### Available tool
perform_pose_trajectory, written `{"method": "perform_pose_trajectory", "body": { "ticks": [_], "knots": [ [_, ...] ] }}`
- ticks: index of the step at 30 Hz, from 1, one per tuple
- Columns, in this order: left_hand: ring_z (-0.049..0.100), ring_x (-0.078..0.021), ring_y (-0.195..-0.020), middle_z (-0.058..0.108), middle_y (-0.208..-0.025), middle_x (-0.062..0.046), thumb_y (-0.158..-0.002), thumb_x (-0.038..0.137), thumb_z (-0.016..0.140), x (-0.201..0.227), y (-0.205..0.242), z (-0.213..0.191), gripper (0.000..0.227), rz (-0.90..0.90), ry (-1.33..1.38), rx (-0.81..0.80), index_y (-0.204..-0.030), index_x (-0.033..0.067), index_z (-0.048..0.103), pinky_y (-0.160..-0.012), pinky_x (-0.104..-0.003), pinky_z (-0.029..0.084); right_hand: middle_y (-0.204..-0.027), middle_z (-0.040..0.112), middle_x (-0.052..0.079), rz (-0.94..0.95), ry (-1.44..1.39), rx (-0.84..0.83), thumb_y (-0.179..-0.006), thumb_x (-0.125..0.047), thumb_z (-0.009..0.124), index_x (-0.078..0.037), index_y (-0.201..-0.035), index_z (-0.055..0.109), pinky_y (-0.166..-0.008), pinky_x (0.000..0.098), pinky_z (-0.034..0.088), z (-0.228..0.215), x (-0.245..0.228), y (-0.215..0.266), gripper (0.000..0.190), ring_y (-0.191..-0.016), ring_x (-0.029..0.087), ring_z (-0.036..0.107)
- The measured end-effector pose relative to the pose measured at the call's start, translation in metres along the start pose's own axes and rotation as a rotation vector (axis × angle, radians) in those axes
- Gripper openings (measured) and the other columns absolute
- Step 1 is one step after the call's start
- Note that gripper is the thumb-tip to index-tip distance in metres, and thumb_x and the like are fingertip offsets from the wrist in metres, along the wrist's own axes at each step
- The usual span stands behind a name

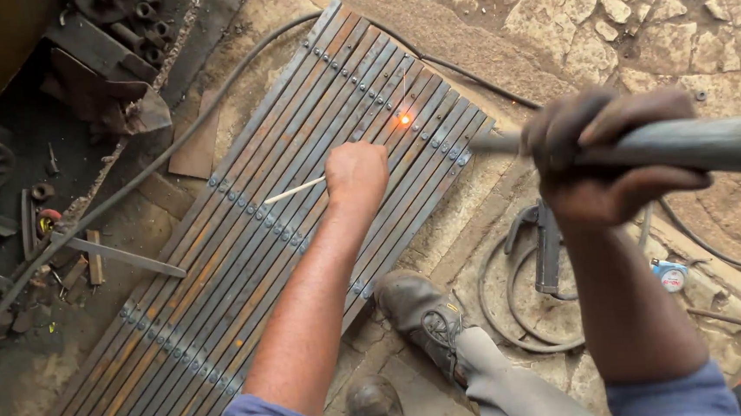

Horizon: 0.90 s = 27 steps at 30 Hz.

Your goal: The person welds a metal grate composed of parallel bars using a welding torch and electrode. They repeatedly strike the electrode to create sparks and weld the joints, then use a hammer to tap the welds. The person also uses a chisel to chip away slag from the welds.

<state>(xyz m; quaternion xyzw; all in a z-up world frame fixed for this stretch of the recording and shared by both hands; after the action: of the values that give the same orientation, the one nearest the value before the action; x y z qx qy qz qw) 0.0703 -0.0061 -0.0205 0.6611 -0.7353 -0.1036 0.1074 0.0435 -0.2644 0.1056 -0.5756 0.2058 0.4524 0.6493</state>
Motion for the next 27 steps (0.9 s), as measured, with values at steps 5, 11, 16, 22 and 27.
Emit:
{"method": "perform_pose_trajectory", "body": {
  "ticks": [5,11,16,22,27],
  "knots": [
    [0.077,-0.0274,-0.081,0.078,-0.084,-0.009,-0.087,0.015,0.063,0.001,0.0,0.01,0.019,0.028,-0.002,0.025,-0.084,0.0165,0.082,-0.067,-0.038,0.059,-0.07,0.059,0.008,0.503,0.999,-0.173,-0.104,-0.046,0.058,-0.004,-0.102,0.067,-0.052,0.0353,0.047,-0.024,0.176,0.092,0.043,-0.058,0.019,0.057],
    [0.077,-0.0294,-0.081,0.078,-0.084,-0.011,-0.089,0.016,0.063,-0.015,-0.011,0.009,0.02,0.021,0.036,0.102,-0.083,0.0155,0.082,-0.068,-0.041,0.059,-0.068,0.058,0.005,1.043,0.891,0.121,-0.103,-0.044,0.057,-0.009,-0.102,0.072,-0.048,0.0375,0.044,-0.06,0.179,0.126,0.038,-0.055,0.015,0.055],
    [0.077,-0.0304,-0.079,0.077,-0.083,-0.012,-0.086,0.016,0.063,-0.017,-0.011,0.015,0.02,0.031,0.06,0.028,-0.082,0.0143,0.082,-0.066,-0.042,0.06,-0.076,0.058,0.002,0.206,0.197,0.117,-0.111,-0.039,0.054,-0.011,-0.09,0.051,-0.048,0.027,0.05,-0.014,0.063,0.012,0.035,-0.059,0.011,0.056],
    [0.077,-0.0296,-0.078,0.077,-0.082,-0.012,-0.088,0.016,0.062,-0.011,-0.003,0.008,0.02,0.02,0.067,0.081,-0.083,0.0142,0.082,-0.069,-0.04,0.06,-0.092,0.072,0.021,0.521,1.078,-0.279,-0.11,-0.035,0.051,-0.008,-0.135,0.07,-0.075,0.0486,0.053,0.003,0.149,0.095,0.042,-0.082,0.033,0.07],
    [0.077,-0.0298,-0.077,0.077,-0.082,-0.013,-0.088,0.018,0.062,-0.019,0.006,0.015,0.021,-0.012,0.079,0.092,-0.081,0.0143,0.081,-0.067,-0.041,0.06,-0.08,0.066,0.012,0.893,1.006,0.031,-0.108,-0.047,0.053,-0.003,-0.098,0.07,-0.066,0.045,0.05,-0.023,0.152,0.089,0.049,-0.075,0.023,0.063]
  ]
}}
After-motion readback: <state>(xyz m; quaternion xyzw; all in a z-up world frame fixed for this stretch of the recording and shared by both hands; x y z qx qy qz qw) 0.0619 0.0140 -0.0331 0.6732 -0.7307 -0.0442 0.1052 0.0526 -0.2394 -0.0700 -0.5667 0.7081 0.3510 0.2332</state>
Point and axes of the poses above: each hand's wrist, its own y-axis away from the middle knuckle, its own z-axis out of the palm, x = y × z, the point moved 8 cm from there along -y, towards the middle knuckle
